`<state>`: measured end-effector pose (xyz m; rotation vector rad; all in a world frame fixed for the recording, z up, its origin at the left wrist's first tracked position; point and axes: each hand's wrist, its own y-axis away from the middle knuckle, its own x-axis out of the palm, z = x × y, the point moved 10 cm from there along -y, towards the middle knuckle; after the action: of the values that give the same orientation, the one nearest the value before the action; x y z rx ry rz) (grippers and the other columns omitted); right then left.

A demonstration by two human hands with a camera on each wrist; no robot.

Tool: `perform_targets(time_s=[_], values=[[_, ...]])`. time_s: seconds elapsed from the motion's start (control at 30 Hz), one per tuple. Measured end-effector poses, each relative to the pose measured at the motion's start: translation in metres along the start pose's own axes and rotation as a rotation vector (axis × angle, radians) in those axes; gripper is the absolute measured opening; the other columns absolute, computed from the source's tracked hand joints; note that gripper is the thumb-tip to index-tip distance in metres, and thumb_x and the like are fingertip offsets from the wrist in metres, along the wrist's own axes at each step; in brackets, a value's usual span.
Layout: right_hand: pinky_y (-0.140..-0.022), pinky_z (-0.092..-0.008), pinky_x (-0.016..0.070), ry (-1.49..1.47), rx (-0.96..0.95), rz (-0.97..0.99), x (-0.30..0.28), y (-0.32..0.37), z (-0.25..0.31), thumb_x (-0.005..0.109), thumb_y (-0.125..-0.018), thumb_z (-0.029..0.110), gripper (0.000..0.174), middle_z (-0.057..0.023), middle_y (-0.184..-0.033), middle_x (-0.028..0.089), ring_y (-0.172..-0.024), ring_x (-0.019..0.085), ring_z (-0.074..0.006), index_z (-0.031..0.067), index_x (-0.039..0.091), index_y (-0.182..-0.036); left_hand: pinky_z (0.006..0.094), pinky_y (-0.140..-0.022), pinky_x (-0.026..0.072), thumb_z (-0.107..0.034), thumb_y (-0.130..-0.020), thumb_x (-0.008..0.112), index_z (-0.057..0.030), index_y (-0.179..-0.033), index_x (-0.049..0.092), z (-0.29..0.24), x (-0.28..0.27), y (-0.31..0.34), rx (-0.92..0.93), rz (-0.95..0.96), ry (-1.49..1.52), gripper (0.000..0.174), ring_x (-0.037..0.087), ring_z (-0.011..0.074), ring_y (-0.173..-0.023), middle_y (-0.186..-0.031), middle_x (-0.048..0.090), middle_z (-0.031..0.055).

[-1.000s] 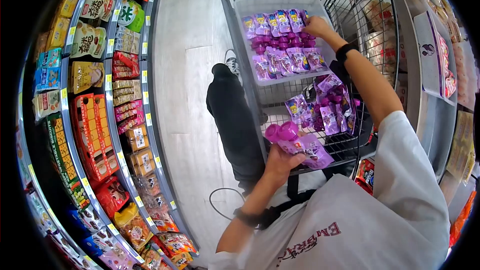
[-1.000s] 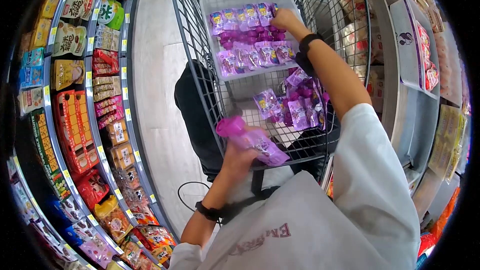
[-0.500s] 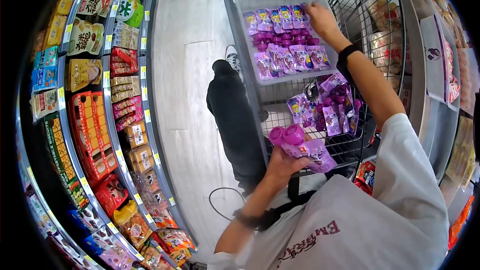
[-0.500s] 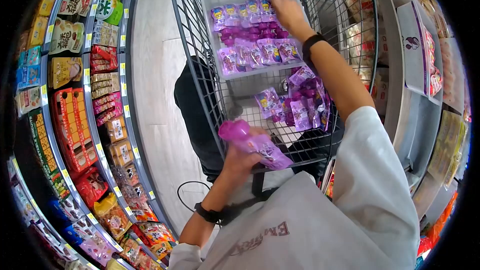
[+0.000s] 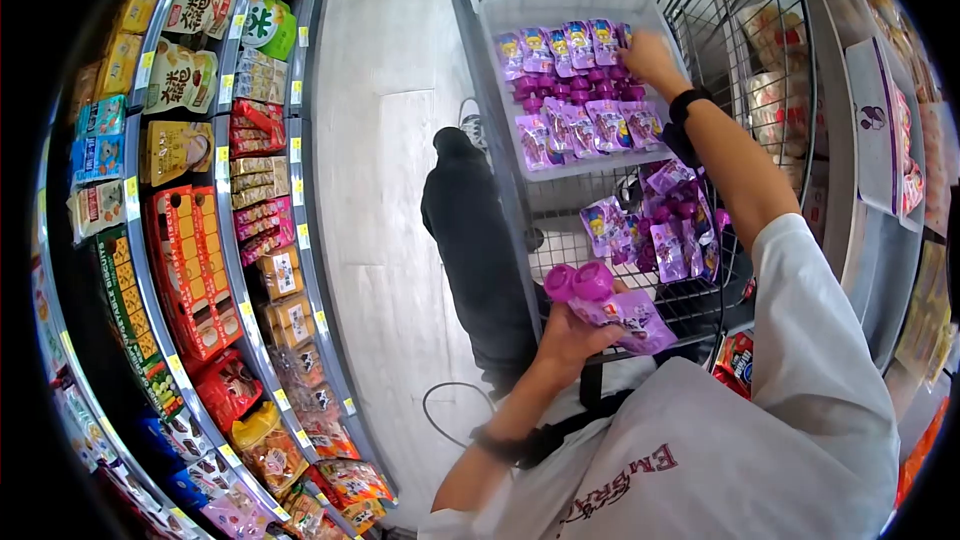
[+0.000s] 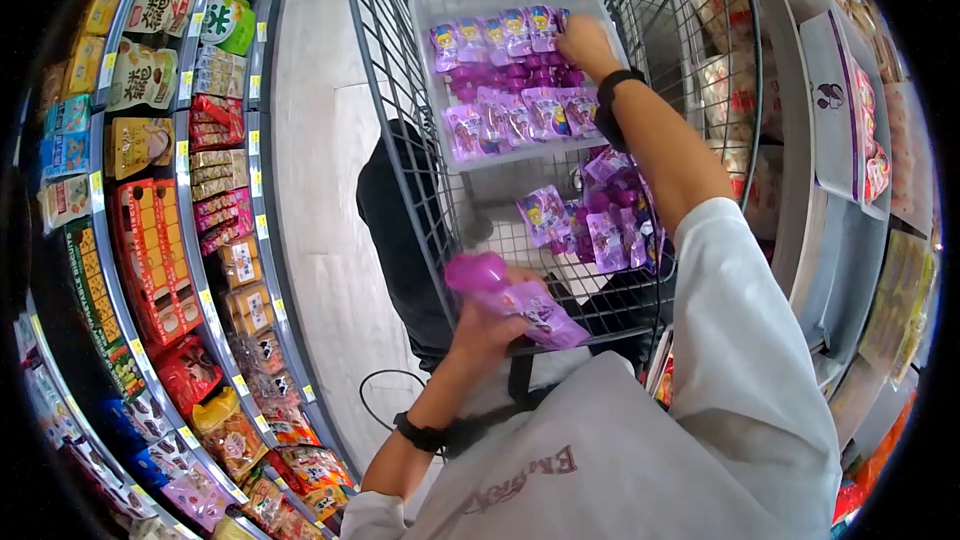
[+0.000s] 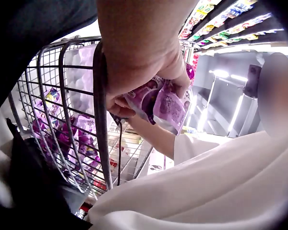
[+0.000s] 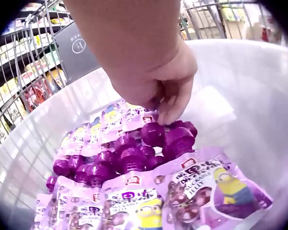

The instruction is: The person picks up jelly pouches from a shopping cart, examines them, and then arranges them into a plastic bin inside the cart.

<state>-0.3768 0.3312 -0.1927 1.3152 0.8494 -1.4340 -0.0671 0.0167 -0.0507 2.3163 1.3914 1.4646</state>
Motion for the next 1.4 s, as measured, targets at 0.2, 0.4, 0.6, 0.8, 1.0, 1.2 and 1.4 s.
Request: perform_targets(time_s=[0.2, 0.4, 0.6, 0.8, 1.0, 1.2, 1.4], values=[[-0.071, -0.049, 0.0545, -0.127, 0.039, -0.031, -0.025, 0.006, 0.014, 0.06, -0.084, 0.024, 0.031, -0.0281, -0.078, 0.067, -0.072, 0.068, -0.0417, -0.0063, 0.066, -0.084, 0.0356, -0.093, 0.0475, -0.012, -0.071, 0.072, -0.0062, -0.113, 0.051, 0.006, -0.002, 0.002, -0.04, -0.007, -0.022, 0.048, 0.056, 0.0191, -0.107, -0.117, 0.055, 0.0092], [-0.077, -0.0485, 0.0534, 0.131, -0.155, -0.07, -0.031, 0.008, 0.045, 0.055, -0.084, 0.02, 0.029, -0.0305, -0.085, 0.066, -0.082, 0.067, -0.0422, -0.0062, 0.065, -0.087, 0.0363, -0.093, 0.0477, -0.006, -0.07, 0.068, -0.0059, -0.115, 0.05, 0.005, -0.003, 0.0, -0.034, -0.015, -0.029, 0.049, 0.055, 0.0195, -0.109, -0.118, 0.054, 0.0092], [-0.085, -0.0492, 0.051, 0.025, -0.159, 0.338, 0.04, -0.01, 0.032, 0.054, -0.082, 0.021, 0.036, -0.0312, -0.097, 0.066, -0.091, 0.065, -0.0463, -0.0116, 0.064, -0.093, 0.0353, -0.095, 0.0469, -0.003, -0.075, 0.071, -0.0041, -0.12, 0.052, 0.012, -0.01, 0.0, -0.054, -0.051, 0.007, 0.049, 0.057, 0.0185, -0.108, -0.116, 0.057, 0.0074], [-0.06, -0.0453, 0.0559, -0.071, -0.068, 0.372, 0.059, -0.022, 0.013, 0.062, -0.079, 0.022, 0.04, -0.025, -0.097, 0.068, -0.082, 0.069, -0.0366, -0.0082, 0.059, -0.105, 0.0323, -0.092, 0.0484, -0.004, -0.081, 0.074, -0.0019, -0.12, 0.056, 0.007, -0.015, -0.003, -0.029, -0.195, 0.054, 0.043, 0.061, 0.0147, -0.102, -0.11, 0.064, 0.0053], [-0.06, -0.0337, 0.0558, -0.533, -0.094, 0.686, -0.11, 0.099, 0.12, 0.061, -0.09, 0.042, 0.042, -0.0107, -0.09, 0.066, -0.069, 0.066, -0.018, 0.0035, 0.061, -0.106, 0.0294, -0.085, 0.0509, -0.009, -0.084, 0.073, -0.002, -0.117, 0.059, 0.011, -0.026, -0.016, -0.034, -0.322, -0.041, 0.036, 0.064, 0.0131, -0.094, -0.107, 0.066, 0.0058], [-0.066, -0.0317, 0.0533, -0.37, -0.588, 0.967, -0.125, 0.255, 0.198, 0.077, -0.078, 0.032, 0.045, -0.0119, -0.089, 0.066, -0.076, 0.066, -0.0215, 0.0018, 0.062, -0.108, 0.0287, -0.082, 0.0502, -0.013, -0.084, 0.075, -0.0008, -0.111, 0.061, 0.001, -0.022, -0.016, 0.081, -0.289, -0.086, 0.033, 0.063, 0.0116, -0.093, -0.105, 0.067, 0.0057], [-0.066, -0.0314, 0.0494, -0.357, -0.664, 0.666, -0.157, 0.243, 0.186, 0.082, -0.068, 0.016, 0.035, -0.008, -0.078, 0.065, -0.071, 0.062, -0.0186, -0.0002, 0.065, -0.094, 0.024, -0.066, 0.0494, -0.026, -0.091, 0.068, -0.0009, -0.108, 0.061, 0.01, -0.041, -0.014, 0.084, -0.353, -0.081, 0.031, 0.061, 0.0083, -0.078, -0.095, 0.065, 0.0043]])
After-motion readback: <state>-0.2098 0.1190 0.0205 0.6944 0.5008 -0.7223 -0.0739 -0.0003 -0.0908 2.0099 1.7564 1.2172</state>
